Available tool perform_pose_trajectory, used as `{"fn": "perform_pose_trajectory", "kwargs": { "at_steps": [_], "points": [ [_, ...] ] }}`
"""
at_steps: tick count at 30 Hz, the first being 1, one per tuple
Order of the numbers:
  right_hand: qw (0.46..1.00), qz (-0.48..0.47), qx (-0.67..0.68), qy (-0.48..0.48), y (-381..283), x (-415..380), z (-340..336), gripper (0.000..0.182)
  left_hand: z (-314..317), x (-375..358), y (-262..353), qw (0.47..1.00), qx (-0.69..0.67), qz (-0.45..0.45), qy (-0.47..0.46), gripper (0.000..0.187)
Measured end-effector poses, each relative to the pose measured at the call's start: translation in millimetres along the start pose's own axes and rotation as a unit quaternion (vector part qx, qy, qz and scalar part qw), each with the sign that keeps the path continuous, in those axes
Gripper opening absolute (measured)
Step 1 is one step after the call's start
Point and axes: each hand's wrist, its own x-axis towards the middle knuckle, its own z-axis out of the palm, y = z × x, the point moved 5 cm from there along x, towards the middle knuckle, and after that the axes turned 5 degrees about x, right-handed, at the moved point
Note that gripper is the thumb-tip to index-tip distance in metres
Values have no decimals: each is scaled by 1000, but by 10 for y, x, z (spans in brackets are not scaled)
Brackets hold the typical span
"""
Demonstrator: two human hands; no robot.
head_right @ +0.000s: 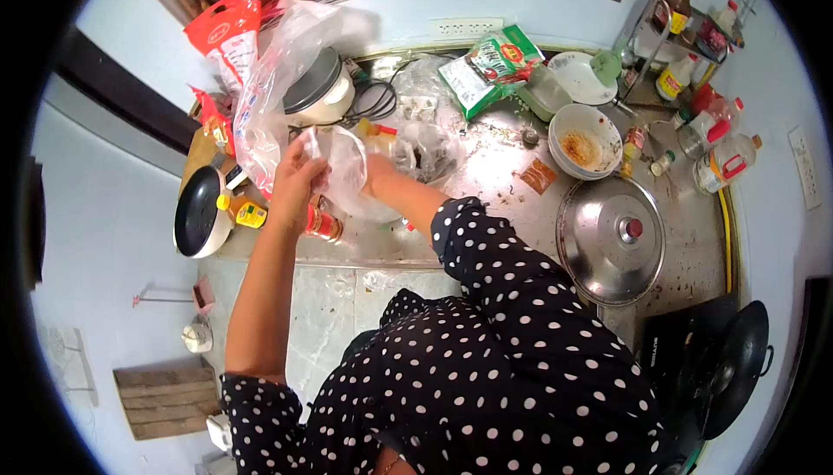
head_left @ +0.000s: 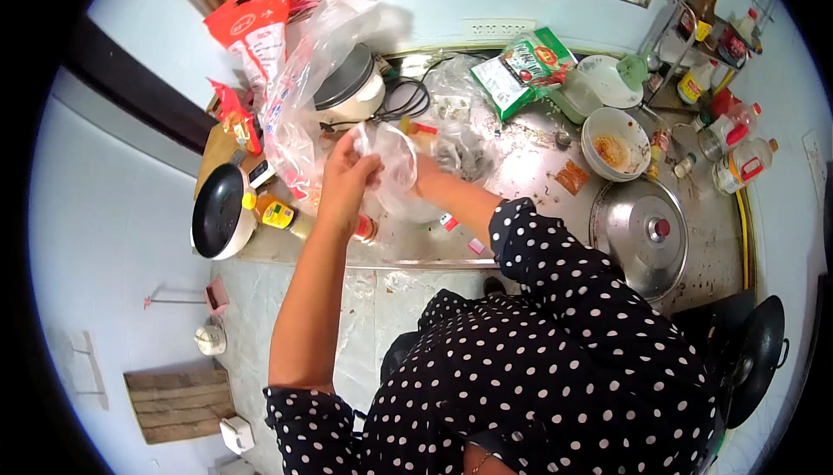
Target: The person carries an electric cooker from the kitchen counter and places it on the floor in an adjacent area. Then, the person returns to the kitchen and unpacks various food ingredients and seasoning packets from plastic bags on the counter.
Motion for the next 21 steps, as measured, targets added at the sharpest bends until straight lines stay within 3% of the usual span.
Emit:
{"fn": "perform_pose_trajectory", "kwargs": {
  "at_steps": [1, 3, 4, 7, 8, 10, 12, 13, 14, 16, 21],
  "points": [
    [1000, 3, -2, 6, 4, 53, -11, 35, -9, -23, -14, 1000, 3, 2, -6, 49],
    [987, 67, 70, -129, 86, 71, 103, 37, -55, -47, -92, 1000, -1, 8, 7, 48],
    [987, 75, 69, -127, 135, 45, 61, 37, -63, -10, -168, 999, -15, 38, 11, 52],
    [938, 151, -159, -269, -383, 56, -584, 29, 36, 6, -169, 998, -48, 12, -26, 56],
    [984, 66, -106, -127, -342, 22, -722, 23, 59, 50, -248, 998, -48, 4, -51, 60],
    [996, 90, -18, -14, -191, -160, -1143, 28, 140, 88, -349, 997, -41, -3, -62, 60],
    [980, 194, -26, 36, 416, -545, -1503, 29, 197, 100, -394, 997, -16, -18, -66, 60],
    [975, 138, -97, 147, 844, -903, -1673, 29, 206, 110, -419, 997, -16, -18, -72, 60],
    [930, 279, -231, 56, 943, -1158, -1911, 33, 193, 132, -472, 997, 0, -27, -72, 61],
    [820, 483, -306, -34, 1425, -1663, -2163, 37, 210, 191, -539, 996, 14, -35, -75, 62],
    [797, 482, -361, -55, 1459, -1857, -2347, 33, 262, 257, -687, 993, 49, -69, -77, 65]
  ]
}}
